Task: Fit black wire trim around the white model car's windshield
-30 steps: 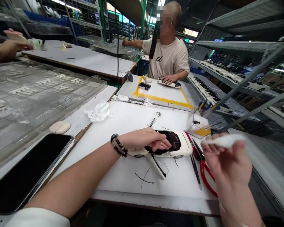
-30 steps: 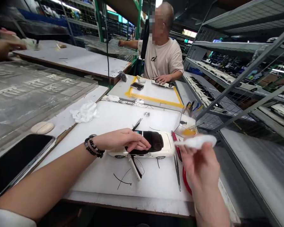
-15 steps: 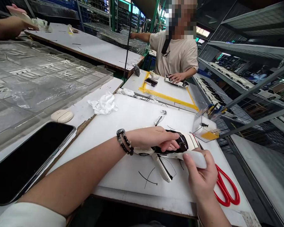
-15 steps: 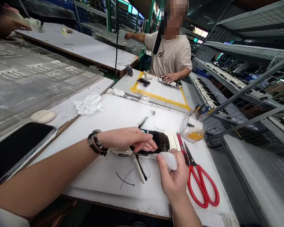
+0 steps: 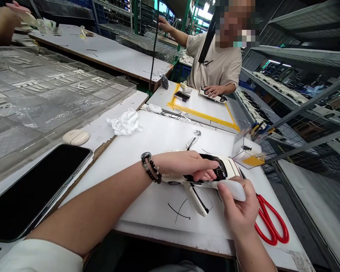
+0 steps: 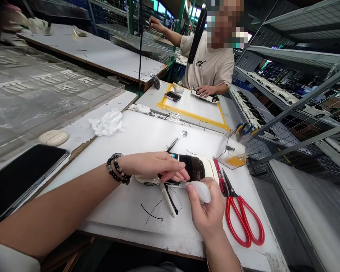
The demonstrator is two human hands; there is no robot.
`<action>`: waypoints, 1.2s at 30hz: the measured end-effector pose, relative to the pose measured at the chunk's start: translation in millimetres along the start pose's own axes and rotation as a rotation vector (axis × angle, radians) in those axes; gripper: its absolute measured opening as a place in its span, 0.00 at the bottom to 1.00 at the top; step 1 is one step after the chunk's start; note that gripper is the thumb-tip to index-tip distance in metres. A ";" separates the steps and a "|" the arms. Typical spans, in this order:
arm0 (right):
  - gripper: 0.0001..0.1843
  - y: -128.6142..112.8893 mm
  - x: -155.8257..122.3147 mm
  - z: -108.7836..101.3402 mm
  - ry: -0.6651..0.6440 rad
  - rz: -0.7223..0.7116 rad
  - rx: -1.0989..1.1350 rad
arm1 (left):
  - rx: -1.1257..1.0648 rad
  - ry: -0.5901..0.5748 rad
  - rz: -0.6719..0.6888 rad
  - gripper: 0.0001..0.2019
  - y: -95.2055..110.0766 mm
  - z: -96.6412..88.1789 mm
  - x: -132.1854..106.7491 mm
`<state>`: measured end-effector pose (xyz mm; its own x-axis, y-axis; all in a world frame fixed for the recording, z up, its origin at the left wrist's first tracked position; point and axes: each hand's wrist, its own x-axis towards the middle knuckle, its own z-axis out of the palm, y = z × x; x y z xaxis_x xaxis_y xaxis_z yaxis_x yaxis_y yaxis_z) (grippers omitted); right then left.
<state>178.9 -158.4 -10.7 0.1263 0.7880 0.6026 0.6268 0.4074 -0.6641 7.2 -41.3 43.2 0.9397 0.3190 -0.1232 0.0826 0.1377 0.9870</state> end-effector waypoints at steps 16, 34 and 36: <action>0.09 0.1 -2.1 -1.0 0.004 -0.003 -0.001 | 0.004 0.026 -0.020 0.28 0.9 1.7 0.8; 0.10 0.1 4.8 -21.0 0.416 0.132 0.287 | 0.028 0.010 0.006 0.31 -1.7 -1.8 -1.3; 0.10 0.7 16.3 -33.1 0.485 0.161 0.398 | 0.048 0.009 -0.014 0.32 -0.5 -2.6 -2.7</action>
<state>206.8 -160.6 13.4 0.5866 0.5932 0.5514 0.2495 0.5154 -0.8198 3.8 -39.8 42.8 0.9353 0.3259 -0.1377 0.1118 0.0971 0.9890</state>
